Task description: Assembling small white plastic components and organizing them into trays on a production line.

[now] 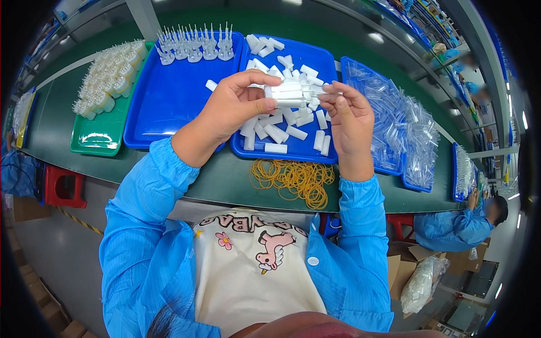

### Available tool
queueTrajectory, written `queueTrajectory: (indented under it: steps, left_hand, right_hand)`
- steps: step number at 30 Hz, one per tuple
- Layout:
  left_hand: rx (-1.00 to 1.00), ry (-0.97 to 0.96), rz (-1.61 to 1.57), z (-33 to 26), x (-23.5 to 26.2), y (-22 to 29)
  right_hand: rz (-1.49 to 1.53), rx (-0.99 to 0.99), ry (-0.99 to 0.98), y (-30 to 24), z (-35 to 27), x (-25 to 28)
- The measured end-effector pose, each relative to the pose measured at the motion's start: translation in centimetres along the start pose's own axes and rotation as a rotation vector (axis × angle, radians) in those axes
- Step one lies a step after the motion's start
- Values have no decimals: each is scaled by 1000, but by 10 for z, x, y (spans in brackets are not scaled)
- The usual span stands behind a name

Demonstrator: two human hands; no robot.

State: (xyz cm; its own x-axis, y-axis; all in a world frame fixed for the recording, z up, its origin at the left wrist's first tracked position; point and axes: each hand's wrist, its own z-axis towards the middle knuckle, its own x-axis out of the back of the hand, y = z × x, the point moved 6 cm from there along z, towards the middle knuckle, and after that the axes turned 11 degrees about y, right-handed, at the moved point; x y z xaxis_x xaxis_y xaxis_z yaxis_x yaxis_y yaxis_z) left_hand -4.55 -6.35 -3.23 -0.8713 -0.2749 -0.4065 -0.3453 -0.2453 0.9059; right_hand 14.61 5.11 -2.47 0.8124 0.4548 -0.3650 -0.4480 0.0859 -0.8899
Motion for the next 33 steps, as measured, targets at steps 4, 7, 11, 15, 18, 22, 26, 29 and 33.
queueTrajectory:
  steps: [4,7,11,15,18,22,26,29,33]
  left_hand:
    - [-44,-30,31,2,0,-3]
    - [-67,-21,51,1,1,-4]
    - [-171,-51,186,2,1,-3]
    - [-242,-70,358,2,-1,-1]
    - [-212,-99,450,-2,-6,4]
    - [-195,-124,509,-1,-5,7]
    - [-214,-132,492,1,-3,6]
    - [-220,-118,466,1,-1,5]
    - [-207,-123,487,0,-2,8]
  right_hand:
    - [-11,5,-80,3,-7,-10]
    - [-47,35,-86,4,-8,-11]
    - [-62,60,-54,6,-11,-12]
    - [-39,54,-25,7,-14,-14]
    - [0,31,2,9,-14,-13]
    - [-36,15,-10,13,-12,-12]
    - [-42,3,-62,16,-10,-10]
    - [-41,-58,-76,17,-8,-10]
    - [-70,43,-100,13,-6,-9]
